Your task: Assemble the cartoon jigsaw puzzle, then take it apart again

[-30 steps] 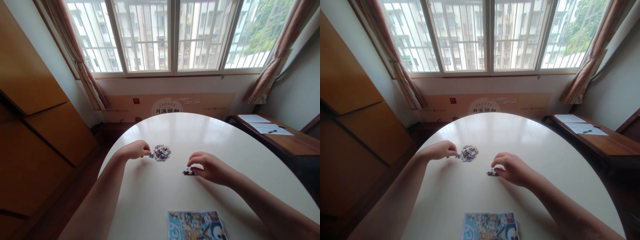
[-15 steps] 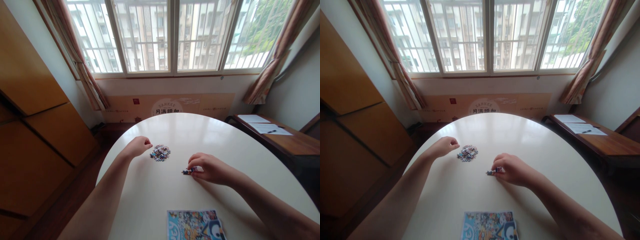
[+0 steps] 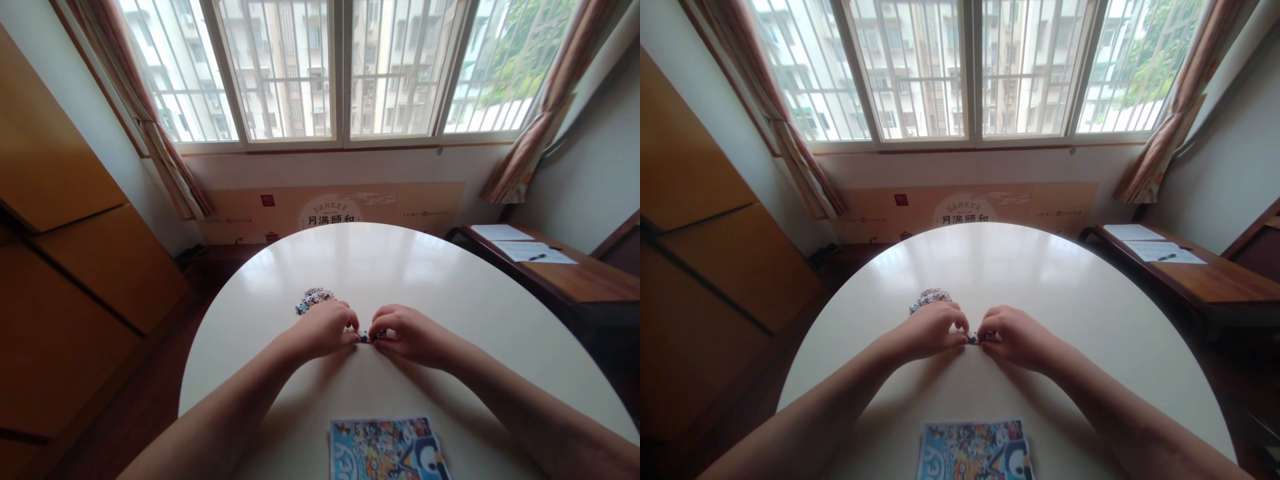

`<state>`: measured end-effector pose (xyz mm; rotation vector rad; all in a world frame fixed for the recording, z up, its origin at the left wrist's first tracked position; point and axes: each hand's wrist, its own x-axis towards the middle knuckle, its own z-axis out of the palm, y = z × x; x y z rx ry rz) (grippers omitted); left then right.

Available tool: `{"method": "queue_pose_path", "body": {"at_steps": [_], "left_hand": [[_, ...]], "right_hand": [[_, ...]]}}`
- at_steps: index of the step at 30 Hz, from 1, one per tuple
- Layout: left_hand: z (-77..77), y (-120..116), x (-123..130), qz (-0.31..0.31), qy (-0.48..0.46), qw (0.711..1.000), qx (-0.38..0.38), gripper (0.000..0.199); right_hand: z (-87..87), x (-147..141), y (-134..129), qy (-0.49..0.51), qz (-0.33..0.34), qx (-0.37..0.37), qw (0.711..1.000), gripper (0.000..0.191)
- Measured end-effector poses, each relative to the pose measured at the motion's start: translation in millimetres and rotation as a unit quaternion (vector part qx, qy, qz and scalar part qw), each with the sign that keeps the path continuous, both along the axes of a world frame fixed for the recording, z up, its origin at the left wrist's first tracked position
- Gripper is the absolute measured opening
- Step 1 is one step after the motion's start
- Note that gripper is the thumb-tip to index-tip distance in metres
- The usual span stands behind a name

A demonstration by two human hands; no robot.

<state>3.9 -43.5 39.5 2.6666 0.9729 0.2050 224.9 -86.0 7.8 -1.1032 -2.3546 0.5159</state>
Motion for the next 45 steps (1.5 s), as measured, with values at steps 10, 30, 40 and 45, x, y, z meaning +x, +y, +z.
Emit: {"method": "queue_pose_path", "body": {"at_steps": [10,30,40,45], "left_hand": [[1.9,-7,10,0.067,0.027,0.997,-0.031,0.020],[42.3,46,-75,0.226,-0.108,0.953,-0.170,0.024],[20.8,63,-86,0.249,-0.007,0.951,-0.181,0.023],[19.7,64,-83,0.249,0.000,0.955,-0.162,0.023]], "right_hand": [[-2.2,-7,-2,0.004,-0.022,0.015,1.000,0.016],[-0.2,-1,-2,-0.029,-0.011,0.021,0.999,0.018],[-0.1,1,-1,-0.014,0.020,0.004,1.000,0.021],[-0.6,-1,0,-0.014,0.023,0.002,1.000,0.023]]}}
